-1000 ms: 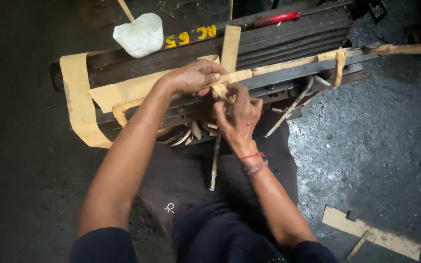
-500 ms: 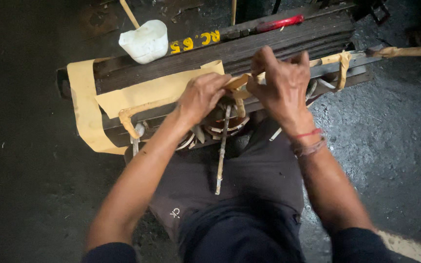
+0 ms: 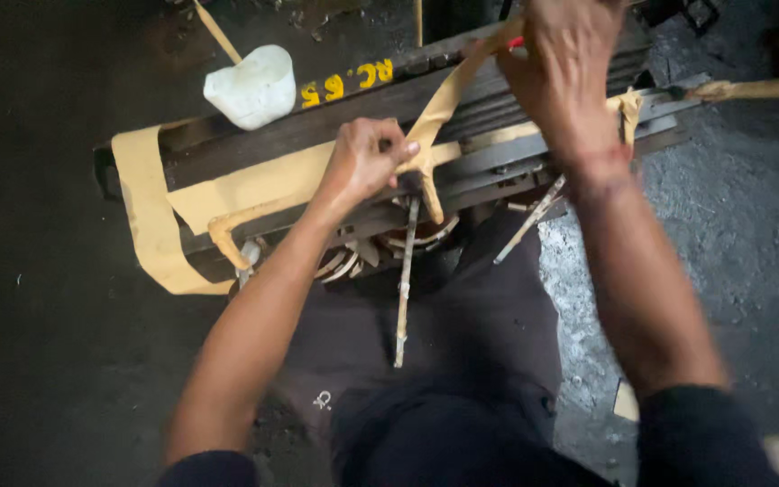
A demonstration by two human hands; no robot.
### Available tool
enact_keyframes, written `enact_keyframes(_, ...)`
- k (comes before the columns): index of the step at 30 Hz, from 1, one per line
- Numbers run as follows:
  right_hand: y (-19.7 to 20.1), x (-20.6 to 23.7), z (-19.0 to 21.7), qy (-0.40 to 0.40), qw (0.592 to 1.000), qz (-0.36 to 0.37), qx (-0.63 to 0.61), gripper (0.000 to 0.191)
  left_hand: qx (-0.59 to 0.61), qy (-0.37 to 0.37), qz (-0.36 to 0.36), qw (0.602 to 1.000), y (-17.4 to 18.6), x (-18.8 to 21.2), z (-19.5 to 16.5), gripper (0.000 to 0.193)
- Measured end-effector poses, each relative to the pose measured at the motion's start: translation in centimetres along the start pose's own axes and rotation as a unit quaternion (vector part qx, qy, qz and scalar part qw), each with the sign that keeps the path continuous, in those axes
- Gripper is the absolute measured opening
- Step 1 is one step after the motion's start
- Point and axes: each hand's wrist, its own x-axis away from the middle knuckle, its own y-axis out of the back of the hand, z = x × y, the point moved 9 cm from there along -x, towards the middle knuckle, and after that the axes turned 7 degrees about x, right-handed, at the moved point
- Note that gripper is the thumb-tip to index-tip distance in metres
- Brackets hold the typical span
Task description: The person is wrapping a long strip of light brown material around a metal frame. They repeatedly fold and press the material onto the frame, securing it in place.
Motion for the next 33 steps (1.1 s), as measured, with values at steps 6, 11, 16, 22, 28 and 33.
enact_keyframes(6, -2.0, 14.8, 1.8, -0.381, 0.822, -0.053, -0.42, 0.032, 0.123, 0.111, 0.02, 0.986, -0.2, -0.8, 1.4, 0.022)
enact_keyframes(11, -7.7, 19.1, 5.0, -0.353, 0.798, -0.056, -0.484, 0.031, 0.099, 0.128, 0.076, 0.984, -1.2, -0.8, 1.5, 0.02)
enact_keyframes(16, -12.2, 19.3, 5.5, -0.423, 0.499, -0.017, -0.756, 0.029, 0.125, 0.148, 0.223, 0.955, -2.8, -1.2, 1.6, 0.025)
enact_keyframes(22, -7.4, 15.9, 4.4, -0.199, 0.831, 0.146, -0.499, 0.031, 0.101, 0.192, 0.309, 0.926, -3.6, -1.1, 1.7, 0.032)
enact_keyframes(28, -7.4, 17.3, 1.2, -0.298, 0.744, 0.267, -0.536, 0.023, 0.118, 0.214, 0.275, 0.93, -3.7, -0.8, 1.1, 0.032)
enact_keyframes(33, -7.1, 16.3, 1.1, -0.361, 0.607, 0.154, -0.691, 0.026, -0.105, -0.277, 0.031, 0.955, -1.2, 1.2, -6.3, 0.015)
